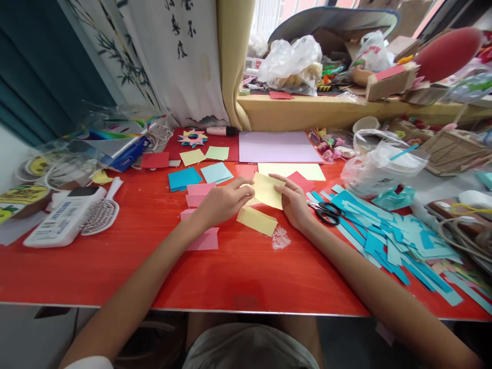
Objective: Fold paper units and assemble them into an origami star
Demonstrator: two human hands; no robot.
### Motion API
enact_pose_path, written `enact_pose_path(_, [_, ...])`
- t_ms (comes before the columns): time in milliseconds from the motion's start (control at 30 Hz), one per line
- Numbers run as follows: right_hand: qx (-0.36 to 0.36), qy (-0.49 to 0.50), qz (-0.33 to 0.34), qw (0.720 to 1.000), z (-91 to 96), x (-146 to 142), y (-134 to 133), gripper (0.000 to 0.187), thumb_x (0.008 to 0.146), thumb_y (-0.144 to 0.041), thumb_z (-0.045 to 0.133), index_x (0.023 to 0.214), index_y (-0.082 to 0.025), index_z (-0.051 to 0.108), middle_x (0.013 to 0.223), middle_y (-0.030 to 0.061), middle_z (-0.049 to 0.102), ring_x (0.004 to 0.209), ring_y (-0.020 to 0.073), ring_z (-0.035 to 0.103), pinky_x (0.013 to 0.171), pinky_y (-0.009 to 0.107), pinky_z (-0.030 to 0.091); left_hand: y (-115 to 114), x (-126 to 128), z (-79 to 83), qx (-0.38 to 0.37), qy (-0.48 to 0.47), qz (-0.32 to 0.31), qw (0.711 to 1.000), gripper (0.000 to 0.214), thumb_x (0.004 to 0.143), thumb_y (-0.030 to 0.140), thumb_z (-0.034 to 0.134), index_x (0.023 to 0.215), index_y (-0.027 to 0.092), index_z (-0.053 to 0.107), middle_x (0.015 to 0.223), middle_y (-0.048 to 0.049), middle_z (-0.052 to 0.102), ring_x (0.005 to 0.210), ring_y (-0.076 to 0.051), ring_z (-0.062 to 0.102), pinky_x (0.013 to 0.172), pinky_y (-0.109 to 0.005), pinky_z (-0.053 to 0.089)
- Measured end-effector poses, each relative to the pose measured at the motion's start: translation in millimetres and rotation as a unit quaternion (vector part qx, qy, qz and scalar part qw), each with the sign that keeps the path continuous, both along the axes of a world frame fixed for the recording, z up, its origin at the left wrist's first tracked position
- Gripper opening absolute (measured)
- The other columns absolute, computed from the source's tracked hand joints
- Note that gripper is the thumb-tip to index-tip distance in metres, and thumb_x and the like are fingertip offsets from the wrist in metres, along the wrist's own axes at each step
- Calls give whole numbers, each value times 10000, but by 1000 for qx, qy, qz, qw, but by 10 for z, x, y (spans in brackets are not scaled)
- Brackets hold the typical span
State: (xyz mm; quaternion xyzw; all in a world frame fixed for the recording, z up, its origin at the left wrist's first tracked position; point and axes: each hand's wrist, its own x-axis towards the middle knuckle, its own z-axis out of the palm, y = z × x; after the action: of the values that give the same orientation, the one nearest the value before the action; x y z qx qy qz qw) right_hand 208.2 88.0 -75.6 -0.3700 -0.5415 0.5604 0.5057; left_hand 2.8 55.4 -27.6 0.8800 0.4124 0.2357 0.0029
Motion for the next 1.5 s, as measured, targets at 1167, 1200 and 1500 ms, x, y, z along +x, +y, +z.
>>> enact_pose_path(1167, [-17,45,67,997,97,-91,-129,431,785,-377,638,1170,-241,498,637,-26,634,569,141,647,566,263,553,-12,117,6,-214,-199,59,954,353,829,273,549,1167,225,457,899,-10,582,755,-122,567,696,-257,464])
enact_pose_path(1200, [-18,46,66,997,94,-91,-128,426,782,-381,642,1159,-243,502,637,-27,631,569,140,645,566,264,552,-14,119,10,-212,-194,59,956,348,828,273,550,1161,223,462,894,-9,582,753,-122,563,689,-254,461])
enact_pose_path(1500, [-2,55,92,994,119,-103,-132,338,751,-269,684,1057,-232,545,816,-14,623,643,108,636,557,219,540,-15,115,3,-236,-212,89,944,299,853,283,502,1142,213,465,814,-10,578,737,-136,558,671,-271,451])
